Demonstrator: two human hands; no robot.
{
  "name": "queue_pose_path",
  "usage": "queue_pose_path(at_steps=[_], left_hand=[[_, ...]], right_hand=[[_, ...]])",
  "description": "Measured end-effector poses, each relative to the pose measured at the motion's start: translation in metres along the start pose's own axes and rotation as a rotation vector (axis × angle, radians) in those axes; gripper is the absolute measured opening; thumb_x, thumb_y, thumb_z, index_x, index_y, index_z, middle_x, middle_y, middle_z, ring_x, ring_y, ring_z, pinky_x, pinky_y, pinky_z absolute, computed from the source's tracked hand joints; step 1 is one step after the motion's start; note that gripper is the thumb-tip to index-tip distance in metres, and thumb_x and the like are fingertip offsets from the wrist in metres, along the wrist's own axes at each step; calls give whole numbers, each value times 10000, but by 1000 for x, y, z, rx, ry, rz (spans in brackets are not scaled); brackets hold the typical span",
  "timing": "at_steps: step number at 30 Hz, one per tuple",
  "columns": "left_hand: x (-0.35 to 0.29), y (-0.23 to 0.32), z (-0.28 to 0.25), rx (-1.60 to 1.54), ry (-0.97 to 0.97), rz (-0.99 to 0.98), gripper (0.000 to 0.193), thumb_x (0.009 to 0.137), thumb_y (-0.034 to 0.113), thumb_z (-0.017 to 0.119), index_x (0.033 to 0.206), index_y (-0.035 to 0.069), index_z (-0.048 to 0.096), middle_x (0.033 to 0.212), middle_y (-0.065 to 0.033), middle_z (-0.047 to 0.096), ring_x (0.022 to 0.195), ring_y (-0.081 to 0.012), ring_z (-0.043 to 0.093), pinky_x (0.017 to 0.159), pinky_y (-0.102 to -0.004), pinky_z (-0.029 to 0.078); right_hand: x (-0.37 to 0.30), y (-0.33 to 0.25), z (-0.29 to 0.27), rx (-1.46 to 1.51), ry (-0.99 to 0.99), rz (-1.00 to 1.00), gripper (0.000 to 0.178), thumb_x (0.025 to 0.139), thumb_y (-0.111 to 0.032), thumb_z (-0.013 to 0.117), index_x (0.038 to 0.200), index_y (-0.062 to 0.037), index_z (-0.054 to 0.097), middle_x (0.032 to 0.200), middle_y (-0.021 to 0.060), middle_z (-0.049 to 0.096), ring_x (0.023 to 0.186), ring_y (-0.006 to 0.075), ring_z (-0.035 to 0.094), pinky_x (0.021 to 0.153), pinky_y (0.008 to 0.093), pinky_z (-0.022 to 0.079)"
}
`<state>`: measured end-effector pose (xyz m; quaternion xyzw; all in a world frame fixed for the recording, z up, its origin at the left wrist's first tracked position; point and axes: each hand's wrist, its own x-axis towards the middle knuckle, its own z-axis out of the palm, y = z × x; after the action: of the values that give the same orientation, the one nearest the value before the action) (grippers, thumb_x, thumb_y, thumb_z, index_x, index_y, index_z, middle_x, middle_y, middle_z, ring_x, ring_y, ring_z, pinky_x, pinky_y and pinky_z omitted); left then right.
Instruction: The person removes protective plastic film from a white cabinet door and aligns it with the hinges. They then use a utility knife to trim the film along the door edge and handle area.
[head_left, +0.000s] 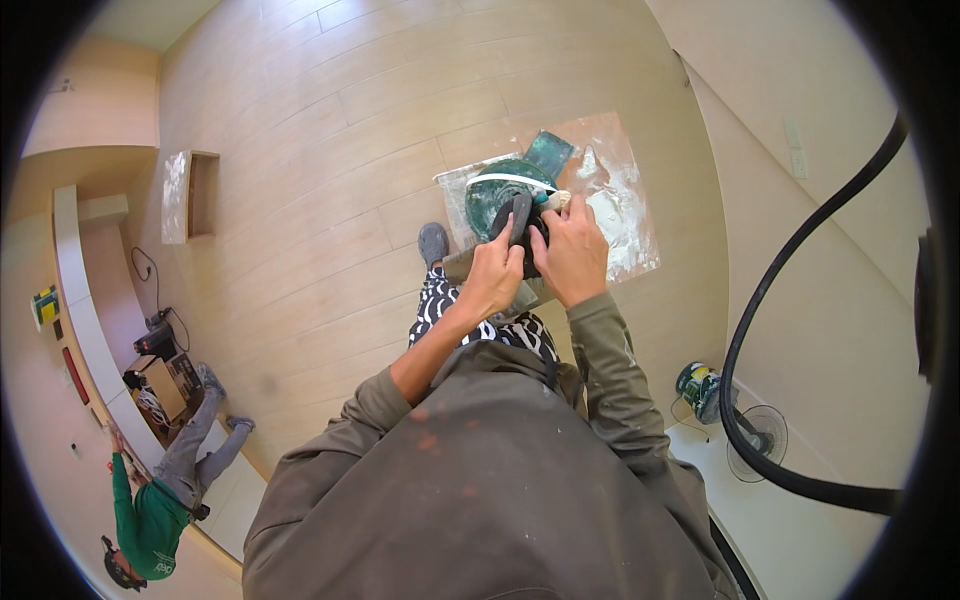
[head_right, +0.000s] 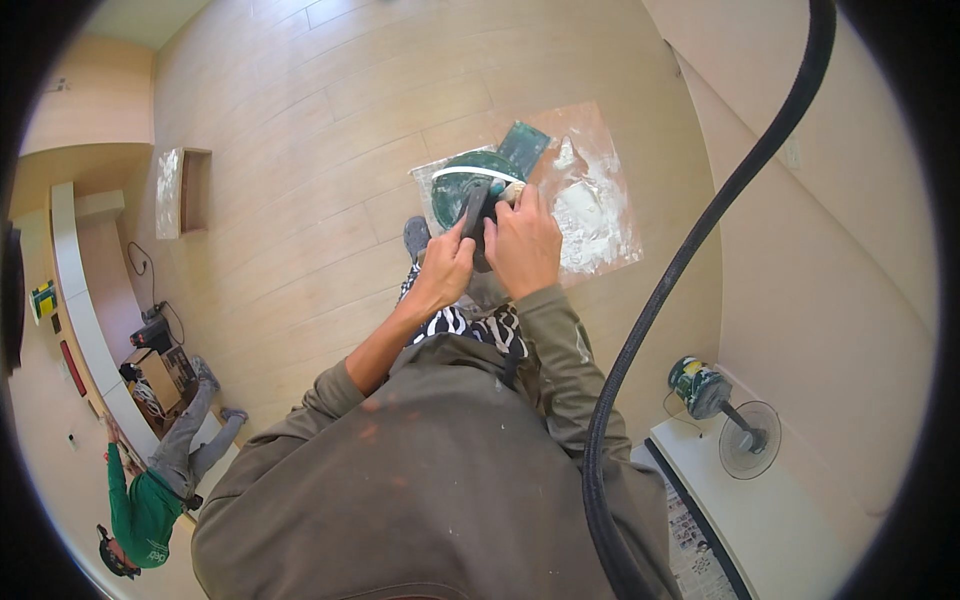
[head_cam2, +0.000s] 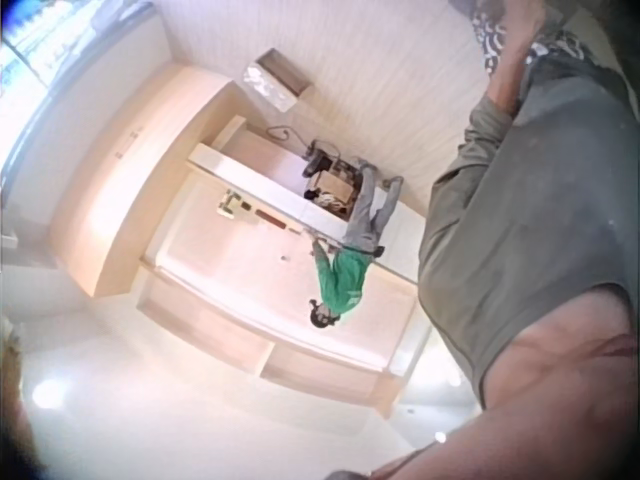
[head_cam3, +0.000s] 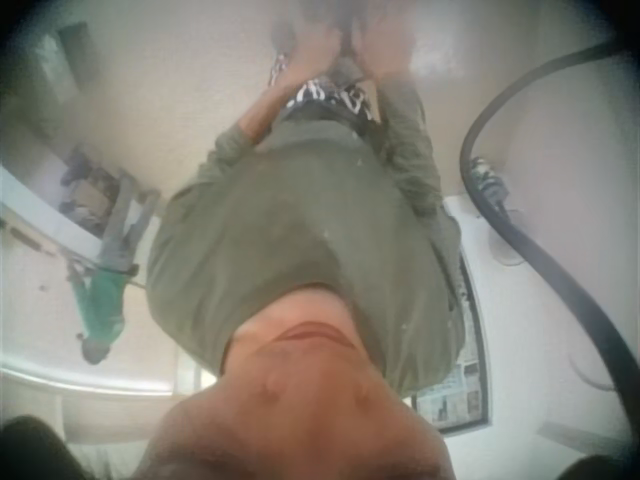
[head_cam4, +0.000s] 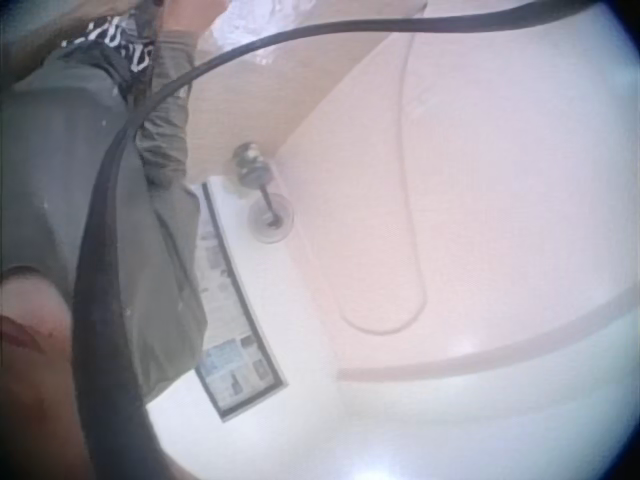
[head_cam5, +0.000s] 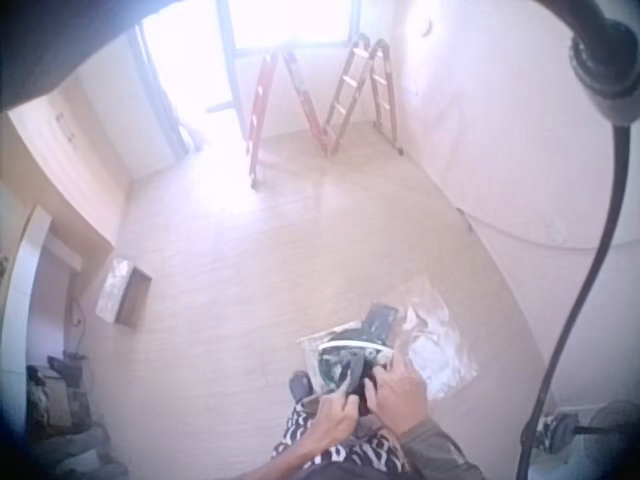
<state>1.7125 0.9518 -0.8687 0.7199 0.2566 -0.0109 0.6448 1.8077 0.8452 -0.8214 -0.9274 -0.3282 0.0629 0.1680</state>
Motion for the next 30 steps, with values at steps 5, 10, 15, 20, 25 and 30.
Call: queue_pose_path(at_steps=[5, 10, 15, 20, 25, 30], left_hand=[[1, 1, 1, 51, 5, 16, 621, 937, 142, 454, 1486, -132, 356, 648, -307, 552, 551, -343, 604, 626, -460, 494], [-2, 11, -6, 118, 62, 42, 615, 962, 113, 461, 1499, -143, 303, 665, -328, 566, 587, -428, 618, 637, -509, 485], [-1, 25, -19, 164, 85, -23, 618, 968, 111, 476, 1522, -99, 302, 664, -318, 576, 593, -435, 620, 636, -518, 482], [-3, 38, -18, 245, 138, 63, 620, 961, 38, 476, 1545, -64, 297, 677, -282, 587, 582, -403, 616, 630, -482, 488], [7, 43, -5, 341, 161, 109, 593, 937, 5, 485, 1514, -61, 369, 689, -270, 603, 587, -407, 618, 632, -484, 488], [35, 34, 20, 538, 72, 113, 591, 913, 78, 534, 1485, -32, 432, 914, -319, 662, 812, -459, 672, 752, -521, 528]], right_hand=[[17, -6, 11, 52, 15, 136, 163, 837, -151, 705, 836, 9, 671, 1054, 177, 534, 970, 345, 593, 783, 454, 517], [10, -9, -50, 422, 228, 167, 100, 871, -31, 657, 857, 46, 595, 1046, 161, 507, 951, 292, 626, 804, 414, 560], [-10, 32, -137, 1076, 115, 415, 115, 1027, -64, 563, 949, 21, 566, 1059, 138, 616, 1046, 218, 673, 855, 361, 622], [-43, 67, -152, 1262, 278, 468, 88, 1030, -71, 567, 963, -15, 576, 1006, 122, 655, 1011, 186, 682, 902, 355, 622], [-84, 85, -146, 1520, 392, 550, 60, 1007, -55, 587, 960, -18, 582, 1012, 120, 664, 989, 162, 683, 906, 326, 620], [-107, 100, -135, 1696, 460, 581, 75, 976, -14, 605, 1048, -17, 580, 1072, 130, 639, 1023, 210, 666, 940, 387, 612]])
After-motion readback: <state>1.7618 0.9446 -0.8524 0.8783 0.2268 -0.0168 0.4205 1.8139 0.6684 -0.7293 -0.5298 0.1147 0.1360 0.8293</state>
